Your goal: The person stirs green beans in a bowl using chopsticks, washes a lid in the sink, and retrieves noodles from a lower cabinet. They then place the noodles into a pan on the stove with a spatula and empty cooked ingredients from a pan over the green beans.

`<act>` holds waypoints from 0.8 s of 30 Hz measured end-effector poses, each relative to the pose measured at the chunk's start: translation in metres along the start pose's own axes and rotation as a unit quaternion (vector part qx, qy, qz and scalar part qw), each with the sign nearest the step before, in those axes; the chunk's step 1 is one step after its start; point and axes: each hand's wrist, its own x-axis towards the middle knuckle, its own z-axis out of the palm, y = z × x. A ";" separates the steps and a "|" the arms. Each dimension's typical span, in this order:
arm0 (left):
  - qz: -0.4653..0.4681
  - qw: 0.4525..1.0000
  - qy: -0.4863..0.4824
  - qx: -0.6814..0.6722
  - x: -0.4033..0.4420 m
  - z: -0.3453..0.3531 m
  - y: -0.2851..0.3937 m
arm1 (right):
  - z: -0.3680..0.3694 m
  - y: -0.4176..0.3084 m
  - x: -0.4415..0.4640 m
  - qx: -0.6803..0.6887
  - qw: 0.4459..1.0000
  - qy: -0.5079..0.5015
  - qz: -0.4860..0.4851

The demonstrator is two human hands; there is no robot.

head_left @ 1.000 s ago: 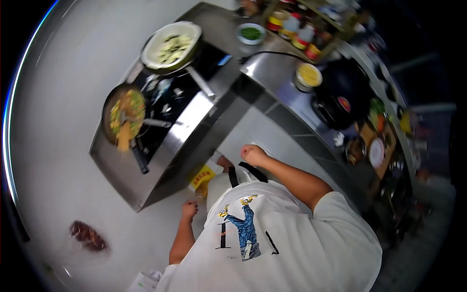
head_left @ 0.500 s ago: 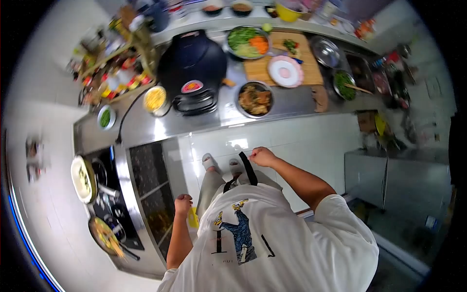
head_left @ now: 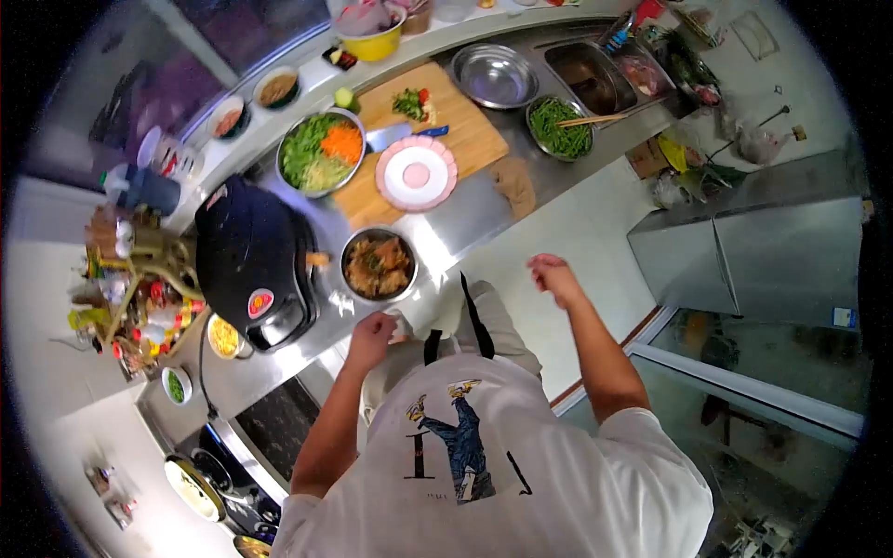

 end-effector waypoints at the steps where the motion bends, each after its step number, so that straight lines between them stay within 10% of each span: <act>1: 0.032 0.998 -0.026 0.044 0.024 0.013 -0.002 | -0.024 -0.021 0.013 0.032 0.999 0.036 -0.021; 7: 0.050 0.985 -0.145 0.081 0.144 0.144 0.112 | -0.160 -0.146 0.149 0.223 0.962 0.125 -0.094; 12: 0.106 0.991 -0.066 0.053 0.258 0.267 0.158 | -0.222 -0.200 0.255 0.324 0.938 0.098 -0.074; 14: -0.070 0.992 -0.056 -0.084 0.302 0.304 0.167 | -0.235 -0.207 0.275 0.313 0.945 0.071 -0.060; 24: -0.110 0.981 0.063 -0.144 0.354 0.354 0.177 | -0.241 -0.209 0.282 0.057 0.982 -0.150 -0.101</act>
